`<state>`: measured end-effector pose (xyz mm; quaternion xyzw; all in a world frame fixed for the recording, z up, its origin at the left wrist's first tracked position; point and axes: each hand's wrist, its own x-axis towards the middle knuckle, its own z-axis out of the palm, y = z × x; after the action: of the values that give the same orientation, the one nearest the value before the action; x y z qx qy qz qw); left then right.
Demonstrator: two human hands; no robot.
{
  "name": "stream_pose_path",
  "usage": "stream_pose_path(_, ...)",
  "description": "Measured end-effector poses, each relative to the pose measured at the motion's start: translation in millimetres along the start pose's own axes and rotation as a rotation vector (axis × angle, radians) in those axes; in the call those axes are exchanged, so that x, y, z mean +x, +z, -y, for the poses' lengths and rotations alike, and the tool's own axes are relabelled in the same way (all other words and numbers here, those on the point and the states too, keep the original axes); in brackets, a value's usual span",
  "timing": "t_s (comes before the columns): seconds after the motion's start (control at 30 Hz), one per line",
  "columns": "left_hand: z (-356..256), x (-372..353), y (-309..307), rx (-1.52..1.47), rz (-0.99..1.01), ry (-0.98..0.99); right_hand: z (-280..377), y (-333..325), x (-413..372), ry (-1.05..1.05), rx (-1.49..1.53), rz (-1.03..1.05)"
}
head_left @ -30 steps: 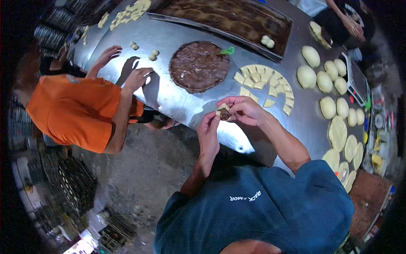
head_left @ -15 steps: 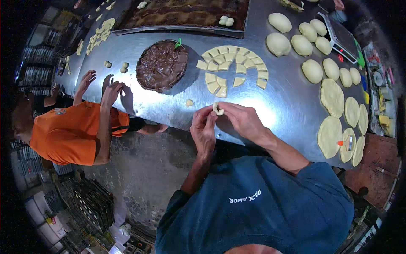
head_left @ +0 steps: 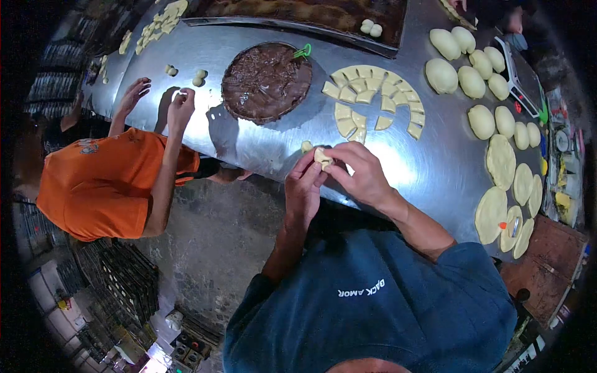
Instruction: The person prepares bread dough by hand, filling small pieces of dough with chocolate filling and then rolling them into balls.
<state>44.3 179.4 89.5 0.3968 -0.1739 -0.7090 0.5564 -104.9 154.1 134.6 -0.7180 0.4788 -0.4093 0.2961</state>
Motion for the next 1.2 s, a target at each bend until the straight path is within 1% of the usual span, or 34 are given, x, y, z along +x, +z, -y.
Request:
stream_pose_path(0.07,-7.1,-2.5,1.4,0.04,-0.087,-0.038,-1.5,3.7,5.1,-0.016,-0.026,0.02)
stream_pose_path(0.1,-7.1,-1.8,-1.6,0.008,-0.061,0.002,-0.6,3.0,9.4,0.034,0.023,0.101)
stream_pose_path(0.13,-8.4,1.0,-7.0,0.009,-0.056,-0.002,1.3,1.7,12.6,0.085,0.071,0.18)
stream_pose_path(0.17,-11.3,5.2,-13.4,0.077,0.018,-0.005,5.3,-0.3,16.4,0.087,0.066,0.174)
stream_pose_path(0.2,-15.1,9.8,-14.1,0.143,0.095,-0.004,10.2,-3.1,21.4,0.17,0.061,0.198)
stream_pose_path(0.23,-16.7,12.1,-12.4,0.139,0.105,-0.008,12.5,-6.1,23.0,0.256,0.056,0.221)
stream_pose_path(0.27,-18.1,13.7,-9.3,0.142,0.143,-0.011,8.8,-7.4,21.6,0.259,0.048,0.214)
stream_pose_path(0.33,-13.9,17.1,-1.9,0.144,0.191,-0.017,-6.4,-6.2,14.4,0.131,0.044,0.068)
stream_pose_path(0.37,-7.7,18.9,0.4,0.1,0.172,-0.035,-11.9,-5.5,8.6,0.063,-0.057,0.021)
stream_pose_path(0.4,-2.8,19.9,4.3,0.059,0.154,-0.055,-8.6,-9.3,3.7,0.065,-0.063,0.011)
stream_pose_path(0.43,4.6,17.2,10.5,0.019,0.16,-0.011,-2.4,-13.2,-3.3,-0.038,-0.148,-0.062)
stream_pose_path(0.47,12.5,15.0,17.7,0.025,0.173,-0.017,3.6,-17.5,-10.0,-0.139,-0.235,-0.136)
stream_pose_path(0.53,24.7,5.2,36.8,-0.044,0.09,-0.008,5.1,-29.2,-24.0,-0.115,-0.284,-0.181)
stream_pose_path(0.57,26.8,-2.9,44.1,-0.029,0.119,-0.069,-2.3,-35.4,-32.3,-0.092,-0.282,-0.179)
stream_pose_path(0.6,29.8,-6.4,51.7,-0.026,0.132,-0.078,-8.3,-42.7,-37.8,-0.072,-0.279,-0.177)
stream_pose_path(0.63,33.0,-10.8,57.3,-0.044,0.164,-0.07,-13.6,-49.4,-41.9,-0.059,-0.175,-0.162)
stream_pose_path(0.67,36.0,-14.6,60.0,-0.062,0.194,-0.059,-15.9,-57.3,-48.0,-0.052,-0.178,-0.171)
stream_pose_path(0.7,39.4,-15.9,55.2,0.031,0.299,-0.032,-15.1,-66.7,-52.8,-0.027,-0.179,-0.078)
stream_pose_path(0.73,43.3,-15.8,52.2,0.035,0.303,-0.036,-12.6,-75.2,-56.6,-0.004,-0.177,0.016)
stream_pose_path(0.77,47.1,-15.1,49.8,0.064,0.348,-0.089,-7.8,-83.1,-58.7,0.046,-0.219,0.03)
stream_pose_path(0.8,49.3,-14.7,50.3,0.094,0.393,-0.139,-8.4,-86.9,-60.8,0.044,-0.217,0.027)
stream_pose_path(0.83,51.2,-14.2,52.0,0.097,0.394,-0.135,-10.1,-90.6,-60.8,0.01,-0.198,0.001)
stream_pose_path(0.87,52.7,-14.1,54.1,0.118,0.402,-0.172,-12.1,-94.0,-60.2,-0.026,-0.179,-0.023)
stream_pose_path(0.9,54.0,-15.7,55.3,0.139,0.408,-0.21,-19.7,-97.4,-63.3,0.007,-0.166,0.031)
stream_pose_path(0.93,56.3,-17.0,56.6,0.14,0.407,-0.203,-27.4,-96.5,-67.2,0.0,-0.164,0.032)
stream_pose_path(1.0,61.6,-21.8,59.2,-0.067,0.368,-0.211,-35.5,-92.3,-69.6,0.043,-0.205,-0.001)
stream_pose_path(1.03,63.5,-24.3,61.3,-0.064,0.364,-0.204,-32.5,-90.4,-70.7,0.036,-0.198,0.001)
stream_pose_path(1.1,65.4,-28.1,65.4,-0.047,0.22,-0.108,-21.2,-85.0,-71.9,-0.055,-0.181,-0.149)
stream_pose_path(1.2,54.8,-32.0,62.1,-0.071,0.19,-0.135,-17.2,-75.6,-64.4,-0.112,-0.214,-0.139)
